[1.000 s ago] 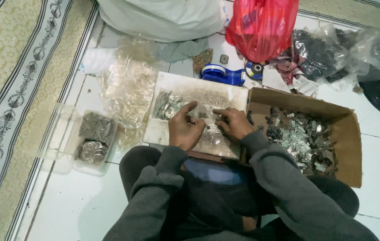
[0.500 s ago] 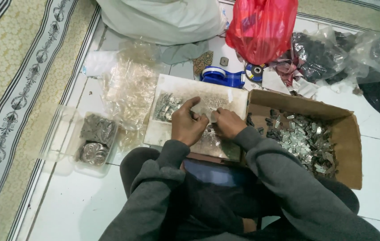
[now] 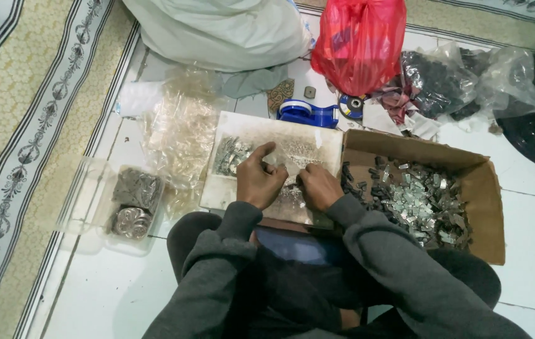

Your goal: The person sits on the floor and sorts small electronic components from a cardboard box onto a flat board. They pick up handfuls of components, separate them, and place the sorted items into piles on the board.

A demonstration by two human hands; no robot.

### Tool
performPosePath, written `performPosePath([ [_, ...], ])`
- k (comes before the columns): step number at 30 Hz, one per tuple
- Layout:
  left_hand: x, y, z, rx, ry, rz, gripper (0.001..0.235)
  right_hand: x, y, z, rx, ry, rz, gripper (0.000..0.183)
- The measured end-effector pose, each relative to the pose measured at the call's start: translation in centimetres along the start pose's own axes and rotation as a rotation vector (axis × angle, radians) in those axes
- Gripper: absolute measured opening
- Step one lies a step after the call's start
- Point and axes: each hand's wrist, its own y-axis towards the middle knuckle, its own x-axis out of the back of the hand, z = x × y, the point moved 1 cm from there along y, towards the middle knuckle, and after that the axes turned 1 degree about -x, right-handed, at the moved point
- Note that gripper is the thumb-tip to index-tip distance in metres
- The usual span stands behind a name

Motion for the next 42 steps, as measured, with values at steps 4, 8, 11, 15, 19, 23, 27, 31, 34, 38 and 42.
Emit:
performPosePath([
  [4,-0.3,-0.3,0.0,-0.026,-0.008,-0.008,0.056,-1.7,0.3,-1.0,-0.048,0.056,-0.004,0.029],
  [8,-0.9,-0.3,-0.3,-0.034,0.001,0.000,0.055,-1.6,0.2,-1.1,-0.093,0.108,0.017,0.034],
  [11,-1.3,-0.4,-0.1,-0.041,0.007,-0.001,0.056,-0.6,-1.0,-1.4,-0.100,0.262,-0.024,0.028],
  [15,-2.0,0.0,0.5,-0.075,0.013,0.010,0.061,1.9,-2.6,-3.3,-0.323,0.784,-0.191,0.025],
  [19,-2.3,-0.5,-0.1,-0.089,0.030,0.018,0.064,5.8,-3.3,-0.5,-0.377,1.409,-0.403,0.021],
  [23,-2.3,-0.5,-0.4,-0.125,0.056,0.031,0.065,9.3,-2.8,4.5,-0.235,1.566,-0.652,0.022],
  [27,-1.8,-0.6,-0.9,-0.142,0.073,0.038,0.066,7.5,-1.6,6.0,-0.200,1.078,-0.690,0.018],
  [31,-1.4,-0.6,-0.3,-0.142,0.042,0.032,0.063,9.5,-1.8,5.8,-0.019,0.776,-0.729,0.020],
  [34,-1.0,-0.6,-1.3,-0.149,0.053,0.041,0.068,10.8,-1.2,5.5,-0.015,0.671,-0.682,0.021],
  [38,1.3,0.4,-4.2,-0.234,0.126,0.126,0.066,15.1,1.5,7.1,-0.225,0.734,-0.479,0.039],
  [42,4.5,4.1,-5.4,-0.408,0.322,0.180,0.060,18.0,6.2,7.1,-0.208,0.529,-0.348,0.031],
])
